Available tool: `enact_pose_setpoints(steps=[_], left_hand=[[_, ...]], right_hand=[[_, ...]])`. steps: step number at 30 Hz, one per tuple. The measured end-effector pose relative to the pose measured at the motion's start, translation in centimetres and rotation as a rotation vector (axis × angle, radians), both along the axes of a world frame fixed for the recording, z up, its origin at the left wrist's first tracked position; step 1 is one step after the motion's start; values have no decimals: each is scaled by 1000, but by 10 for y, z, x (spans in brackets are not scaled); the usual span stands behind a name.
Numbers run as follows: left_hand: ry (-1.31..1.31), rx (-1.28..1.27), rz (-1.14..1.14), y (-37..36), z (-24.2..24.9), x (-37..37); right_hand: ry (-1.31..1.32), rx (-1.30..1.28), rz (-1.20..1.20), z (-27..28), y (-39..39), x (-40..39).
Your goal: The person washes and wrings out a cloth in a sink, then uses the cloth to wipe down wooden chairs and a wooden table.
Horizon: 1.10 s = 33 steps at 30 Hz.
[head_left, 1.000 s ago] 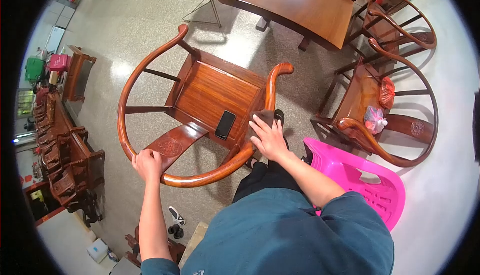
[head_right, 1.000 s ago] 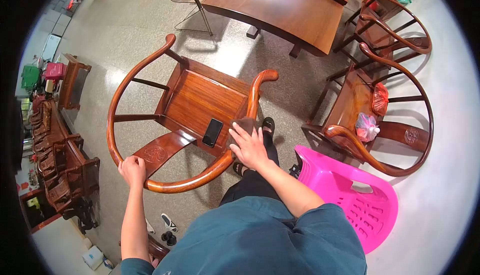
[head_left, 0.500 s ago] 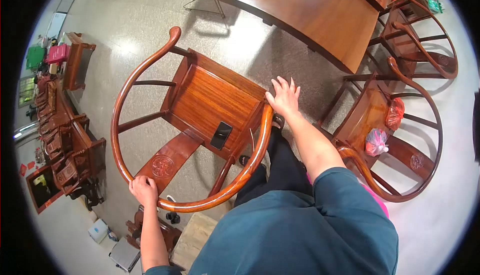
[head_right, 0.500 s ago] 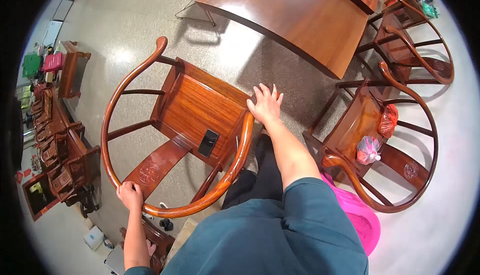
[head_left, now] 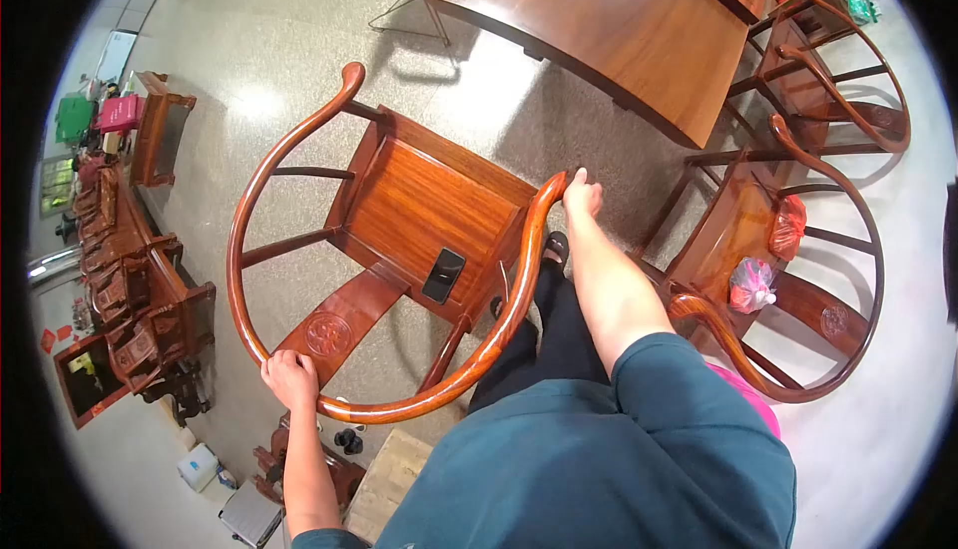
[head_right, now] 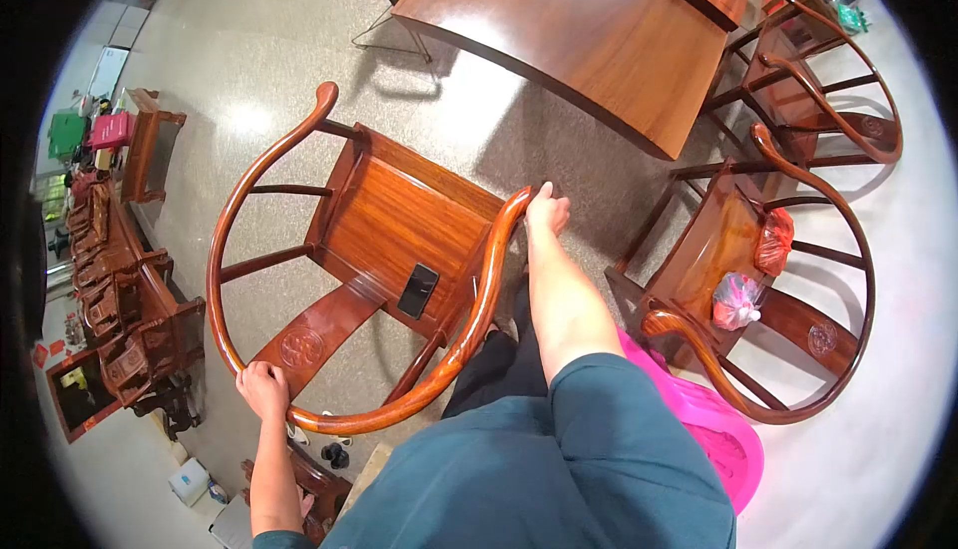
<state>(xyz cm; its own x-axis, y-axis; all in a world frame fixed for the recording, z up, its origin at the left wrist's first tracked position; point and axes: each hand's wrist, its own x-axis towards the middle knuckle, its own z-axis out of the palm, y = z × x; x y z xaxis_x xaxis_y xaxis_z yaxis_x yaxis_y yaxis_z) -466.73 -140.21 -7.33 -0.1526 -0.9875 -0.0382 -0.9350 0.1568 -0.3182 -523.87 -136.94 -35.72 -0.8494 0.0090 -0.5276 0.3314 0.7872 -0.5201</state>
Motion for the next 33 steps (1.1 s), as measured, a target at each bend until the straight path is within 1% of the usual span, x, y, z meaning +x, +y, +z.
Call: enact_pose_setpoints(steps=[1, 3, 5, 7, 8, 9, 10, 11, 12, 13, 14, 15, 16, 17, 18, 19, 21, 23, 24, 25, 26, 27, 28, 29, 31, 32, 33], left_hand=[[4, -4, -2, 0, -1, 1], [11, -24, -13, 0, -3, 6], [17, -49, -24, 1, -6, 10], [-5, -25, -30, 0, 1, 4], [-10, -32, -35, 0, -1, 5], [-13, -39, -40, 3, -2, 7], [-9, -48, -47, 4, -2, 8], [-3, -58, -57, 5, -1, 8], [6, -68, -70, 5, -1, 8], [5, -67, -64, 5, -2, 9], [6, -61, -62, 6, -3, 11], [7, -54, -65, 6, -5, 13], [30, -67, -97, 6, -7, 16], [48, -82, -111, 8, -10, 18], [63, -98, -123, 9, -12, 20], [76, -117, -136, 9, -12, 22], [193, -106, -131, 7, -12, 29], [310, -95, -117, 2, -20, 39], [446, -156, -129, 5, -27, 37], [582, -215, -138, 10, -34, 34], [714, -269, -146, 15, -42, 30], [752, -244, -239, 27, -48, 20], [854, -174, -268, 56, -33, -12], [980, -76, -260, 80, -32, -38], [1094, 61, -390, 125, -24, -97], [1173, 176, -413, 140, -29, -121], [1200, 294, -413, 158, -23, -151]], right_hand=[[-25, -48, -77, 5, 2, 14], [-145, -111, -120, 22, 3, 52], [-91, -34, 181, 55, 12, 87], [44, -125, 358, 75, 39, 112], [51, -137, 415, 84, 59, 124], [32, -130, 481, 107, 80, 137], [100, -154, 493, 111, 104, 156], [17, -89, 573, 118, 125, 168], [-122, -82, 626, 124, 146, 182], [-131, -119, 681, 145, 166, 199], [-208, -172, 768, 176, 185, 214], [-270, -125, 1177, 153, 202, 235], [-408, -161, 1314, 183, 213, 250], [-504, -467, 1488, 189, 228, 262], [-633, -700, 1535, 190, 232, 269], [-714, -743, 1593, 221, 226, 259], [-561, -702, 1444, 226, 223, 235], [-483, -577, 1206, 233, 231, 194], [-524, -740, 945, 226, 246, 181], [-504, -711, 812, 257, 261, 160], [-371, -688, 768, 254, 275, 145], [-567, -687, 578, 260, 288, 129], [-592, -736, 492, 259, 304, 117], [-659, -841, 376, 248, 318, 108], [-728, -978, 107, 276, 333, 106], [-657, -957, 209, 274, 337, 105], [-583, -934, 311, 269, 341, 105]])
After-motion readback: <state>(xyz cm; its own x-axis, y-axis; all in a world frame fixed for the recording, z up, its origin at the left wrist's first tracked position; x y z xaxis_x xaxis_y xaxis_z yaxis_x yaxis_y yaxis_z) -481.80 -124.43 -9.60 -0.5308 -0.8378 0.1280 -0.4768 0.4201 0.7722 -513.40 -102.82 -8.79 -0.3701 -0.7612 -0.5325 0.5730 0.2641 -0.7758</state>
